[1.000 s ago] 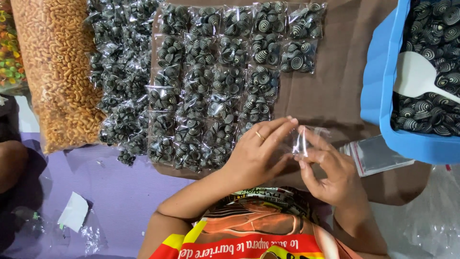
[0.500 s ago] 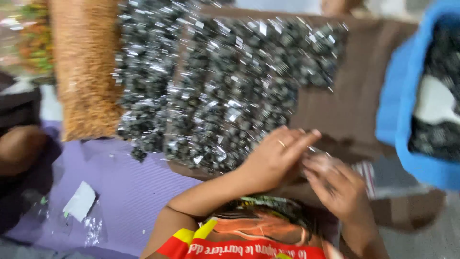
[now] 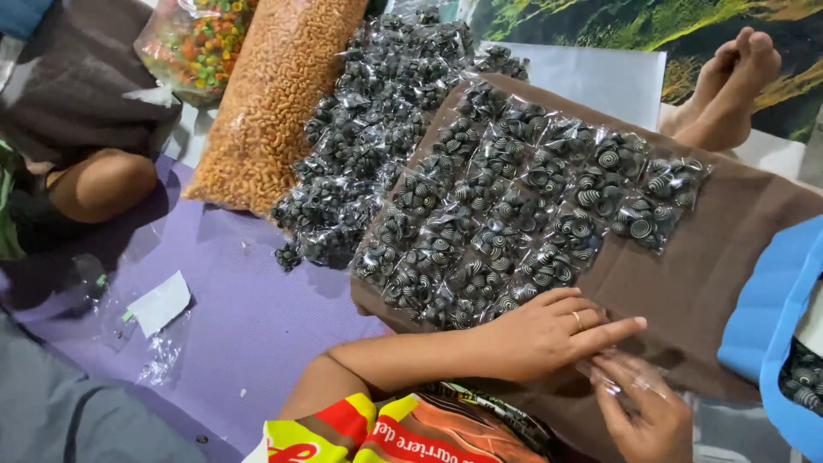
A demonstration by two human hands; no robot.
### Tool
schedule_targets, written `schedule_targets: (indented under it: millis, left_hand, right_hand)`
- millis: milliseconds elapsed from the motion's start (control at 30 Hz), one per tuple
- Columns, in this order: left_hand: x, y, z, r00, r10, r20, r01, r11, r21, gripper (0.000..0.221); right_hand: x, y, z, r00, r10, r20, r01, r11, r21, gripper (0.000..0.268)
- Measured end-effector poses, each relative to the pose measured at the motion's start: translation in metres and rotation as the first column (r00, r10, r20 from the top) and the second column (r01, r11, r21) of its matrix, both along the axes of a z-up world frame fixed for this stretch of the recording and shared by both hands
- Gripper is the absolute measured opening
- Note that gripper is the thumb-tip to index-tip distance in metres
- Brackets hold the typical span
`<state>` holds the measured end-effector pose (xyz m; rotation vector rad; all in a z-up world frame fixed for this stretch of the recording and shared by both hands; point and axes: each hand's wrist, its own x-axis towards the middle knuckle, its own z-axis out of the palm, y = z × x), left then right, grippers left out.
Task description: The person is manually filling small plastic bags with black candies from a larger container and sealing them.
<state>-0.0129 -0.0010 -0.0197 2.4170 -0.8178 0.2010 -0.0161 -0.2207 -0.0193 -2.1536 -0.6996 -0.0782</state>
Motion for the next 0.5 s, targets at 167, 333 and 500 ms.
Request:
schedule_targets:
  millis: [167,333,500]
  left_hand:
    - [0.007,0.005,0.020,0.975,-0.111,-0.193,0.080,0.984,-0.160,0.085]
    - [0.007,0.001,0.014,0.953,-0.176,-0.246,0.135,0.975,-0.177,0.097]
    - [0.003,0.002,0.009,0.988,-0.102,-0.112,0.088,0.989,-0.121,0.085]
  right_hand:
    - [0.003,-0.004,0.003,0.990,0.099,0.100,-0.094,0.994,-0.051,0.025]
    - [-0.001,-0.002,0.013,0.984,0.123,0.128,-0.112,0.989,-0.093,0.027]
    - [-0.006,0.004,0.022,0.990,0.082,0.117,-0.072,0.993,-0.091,0.023]
